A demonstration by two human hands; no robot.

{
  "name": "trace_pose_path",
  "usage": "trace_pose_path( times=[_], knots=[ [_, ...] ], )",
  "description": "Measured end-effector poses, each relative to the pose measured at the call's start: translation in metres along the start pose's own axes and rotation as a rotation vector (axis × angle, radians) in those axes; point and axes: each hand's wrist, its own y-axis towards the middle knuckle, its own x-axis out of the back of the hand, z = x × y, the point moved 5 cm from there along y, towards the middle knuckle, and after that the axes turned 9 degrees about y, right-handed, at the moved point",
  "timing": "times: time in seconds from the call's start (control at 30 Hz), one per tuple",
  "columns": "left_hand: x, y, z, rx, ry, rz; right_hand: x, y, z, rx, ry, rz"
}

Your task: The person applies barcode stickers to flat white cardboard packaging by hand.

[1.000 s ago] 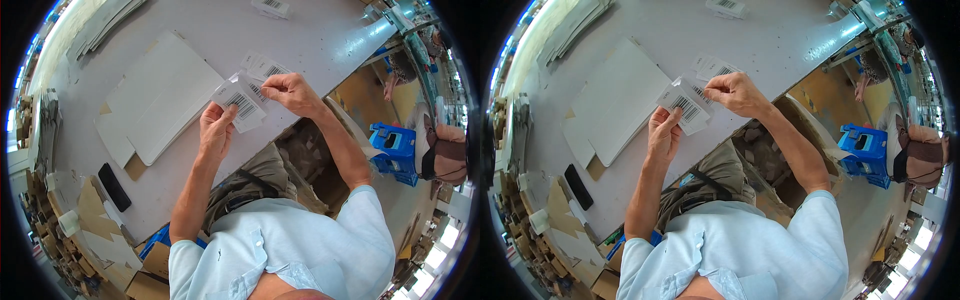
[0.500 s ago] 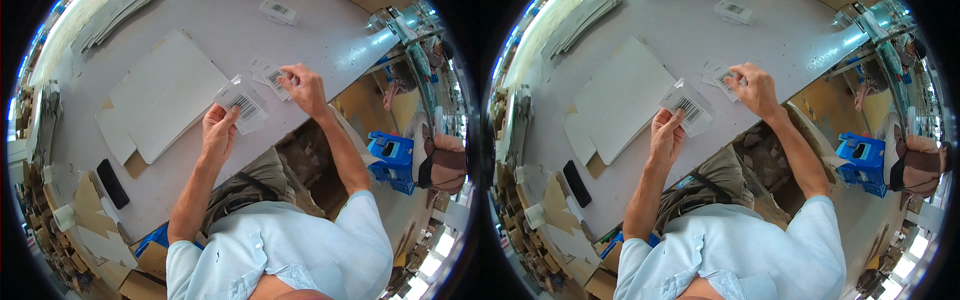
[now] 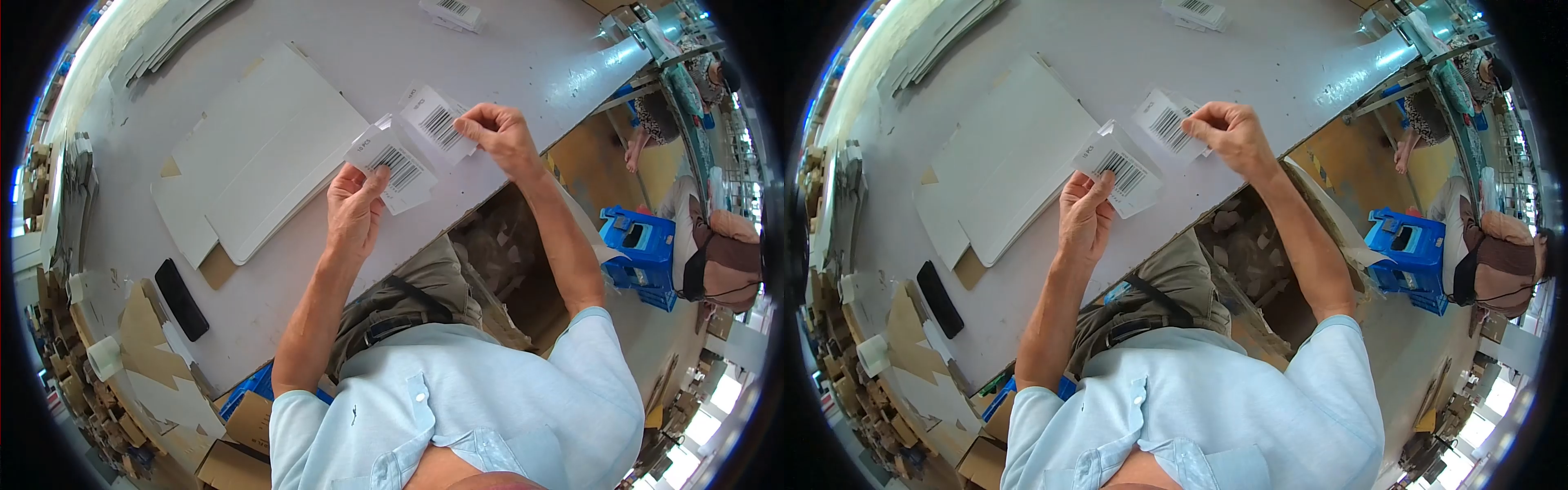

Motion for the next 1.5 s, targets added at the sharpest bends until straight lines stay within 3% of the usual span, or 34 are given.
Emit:
trace_pose_path(
  times=[0.1,0.17,0.3,0.37,0.4,0.47,0.6,0.87,0.9,0.97,1.0,1.07,1.1,1.17,1.2,1.27,1.3,1.37,1.5],
  knots=[
    [-0.002,0.001,0.0,0.0,0.004,0.005,0.024,0.012,-0.013,0.087,-0.261,-0.113],
    [-0.002,0.0,-0.001,0.023,0.0,-0.015,0.023,0.014,-0.009,0.275,-0.864,-0.225],
    [0.001,0.001,-0.001,0.03,-0.012,-0.018,-0.009,-0.009,0.025,0.478,-0.843,-0.265],
    [-0.002,0.001,0.0,0.044,-0.011,0.001,-0.032,-0.012,0.023,0.284,-0.228,0.071],
    [-0.003,0.001,0.0,0.049,-0.009,0.007,-0.032,-0.013,0.023,0.283,-0.228,0.064],
    [-0.005,0.0,-0.002,0.05,0.014,0.018,-0.041,-0.011,0.01,0.062,-0.158,0.239],
    [-0.003,-0.001,0.0,0.038,0.024,0.012,-0.038,-0.012,0.008,0.008,-0.13,0.229],
    [-0.005,-0.002,-0.002,0.083,-0.005,0.009,-0.022,-0.012,-0.005,-0.108,0.345,0.154],
    [-0.005,-0.001,-0.002,0.08,-0.006,0.009,-0.017,-0.009,-0.006,-0.108,0.343,0.155],
    [-0.005,-0.001,-0.002,0.065,-0.018,0.008,0.005,0.001,-0.002,0.095,-0.039,-0.08],
    [-0.003,-0.001,-0.001,0.065,-0.018,0.007,0.011,0.006,-0.004,0.095,-0.04,-0.08],
    [-0.002,0.0,0.0,0.04,0.021,0.024,0.022,0.013,-0.002,0.125,-0.581,-0.167],
    [-0.001,0.0,0.002,0.04,0.023,0.027,0.022,0.011,-0.005,0.127,-0.58,-0.169],
    [0.004,0.001,0.004,0.031,0.033,0.004,0.01,0.003,0.007,0.516,-0.848,-0.275],
    [0.003,0.002,0.002,0.026,0.032,-0.003,0.002,0.001,0.011,0.519,-0.846,-0.266],
    [-0.001,0.001,0.0,0.039,-0.005,0.001,-0.016,-0.004,0.009,0.217,-0.114,0.018],
    [-0.003,0.0,0.0,0.051,-0.002,0.005,-0.019,-0.008,0.013,0.21,-0.112,0.008],
    [-0.006,-0.001,-0.001,0.065,0.004,0.03,-0.032,-0.012,0.013,0.05,-0.164,0.207],
    [-0.003,-0.001,0.001,0.02,0.047,0.005,-0.034,-0.012,0.01,0.015,-0.095,0.181]
  ],
)
